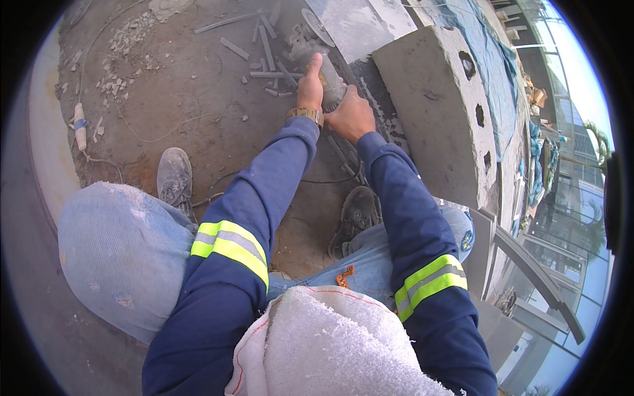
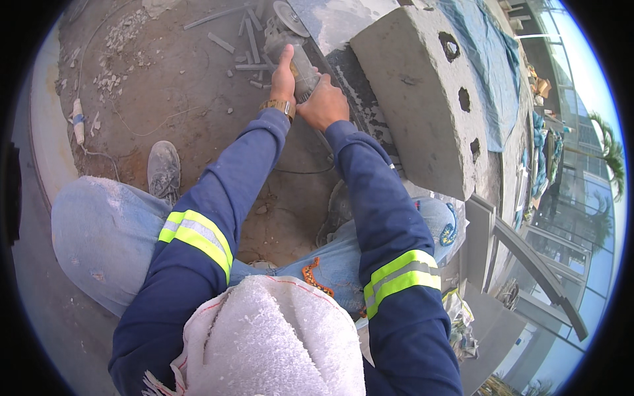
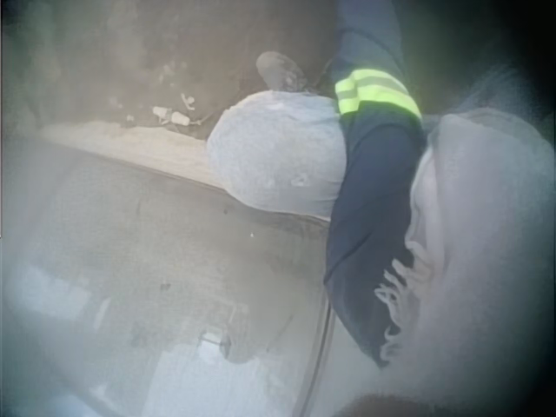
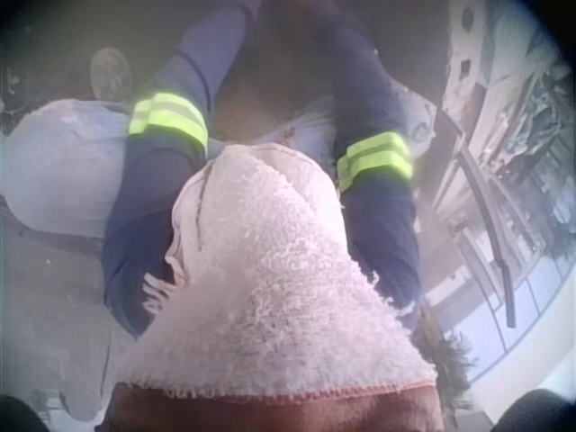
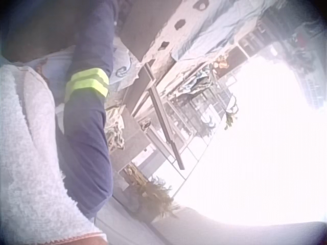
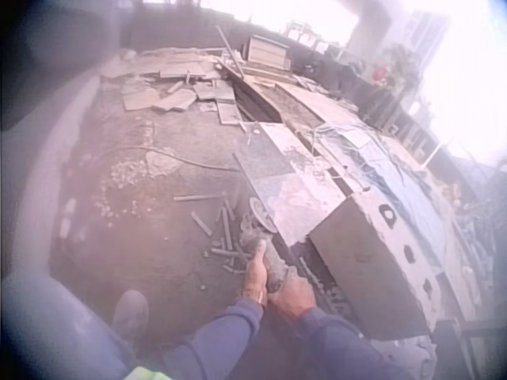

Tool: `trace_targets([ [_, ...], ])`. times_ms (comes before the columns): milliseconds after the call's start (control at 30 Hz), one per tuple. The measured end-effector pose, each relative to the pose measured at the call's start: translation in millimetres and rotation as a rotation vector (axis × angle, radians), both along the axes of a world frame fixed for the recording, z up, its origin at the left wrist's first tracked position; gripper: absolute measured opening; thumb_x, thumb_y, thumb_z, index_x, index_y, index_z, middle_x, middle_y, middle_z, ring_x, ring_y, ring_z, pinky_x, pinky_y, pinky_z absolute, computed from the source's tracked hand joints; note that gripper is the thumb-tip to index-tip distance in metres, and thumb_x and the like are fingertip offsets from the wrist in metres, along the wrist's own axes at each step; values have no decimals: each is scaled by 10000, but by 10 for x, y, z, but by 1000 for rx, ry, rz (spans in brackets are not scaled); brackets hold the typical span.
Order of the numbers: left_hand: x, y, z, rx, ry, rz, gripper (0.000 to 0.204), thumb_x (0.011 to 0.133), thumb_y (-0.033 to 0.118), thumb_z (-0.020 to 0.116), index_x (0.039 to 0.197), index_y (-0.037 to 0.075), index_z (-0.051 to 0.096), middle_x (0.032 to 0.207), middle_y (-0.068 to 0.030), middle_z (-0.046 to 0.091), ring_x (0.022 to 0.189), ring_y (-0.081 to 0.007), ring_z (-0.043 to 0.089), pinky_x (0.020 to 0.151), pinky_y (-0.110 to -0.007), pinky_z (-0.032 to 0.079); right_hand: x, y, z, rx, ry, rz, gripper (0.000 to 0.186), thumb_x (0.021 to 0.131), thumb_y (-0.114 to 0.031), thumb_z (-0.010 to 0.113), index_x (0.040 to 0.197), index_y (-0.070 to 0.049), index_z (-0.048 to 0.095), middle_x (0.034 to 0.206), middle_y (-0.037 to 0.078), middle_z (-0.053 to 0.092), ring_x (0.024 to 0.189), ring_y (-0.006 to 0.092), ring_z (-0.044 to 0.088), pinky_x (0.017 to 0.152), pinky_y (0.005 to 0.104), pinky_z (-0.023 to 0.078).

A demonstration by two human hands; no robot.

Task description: The person uses an angle grinder to cut or grind a concrete block on the ground. They hold the tool with both hands and move it along the edge of the block, generating dust and debris.

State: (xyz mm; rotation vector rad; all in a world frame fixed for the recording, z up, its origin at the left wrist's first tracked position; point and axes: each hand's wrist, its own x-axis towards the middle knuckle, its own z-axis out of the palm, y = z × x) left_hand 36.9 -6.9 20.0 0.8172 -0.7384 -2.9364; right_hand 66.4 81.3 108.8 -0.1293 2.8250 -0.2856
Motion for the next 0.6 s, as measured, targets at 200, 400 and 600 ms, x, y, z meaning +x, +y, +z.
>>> trace_targets([
  [200,-31,34,-48,6,19,-26,635,970,576,625,1175,-25,622,889,-160,708,755,-264,706,698,-395,579,-25,35,-17,-10,23,5,878,708,-448,847,1319,78,498,1098,324,701,1068,456,694,958,493,550],
  [400,-36,50,-56,21,-2,-1,632,963,593,626,1129,-16,647,910,-177,715,754,-273,706,710,-399,582,-59,59,-118,-27,39,11,892,671,-454,881,1253,114,514,1072,348,696,1043,466,698,931,484,552],
  [600,52,75,22,-78,20,24,649,976,628,583,1043,-12,670,862,-164,719,724,-264,701,685,-380,576,42,33,25,0,-18,-10,788,735,-410,834,1280,59,511,1113,312,705,1067,448,699,963,480,554],
])
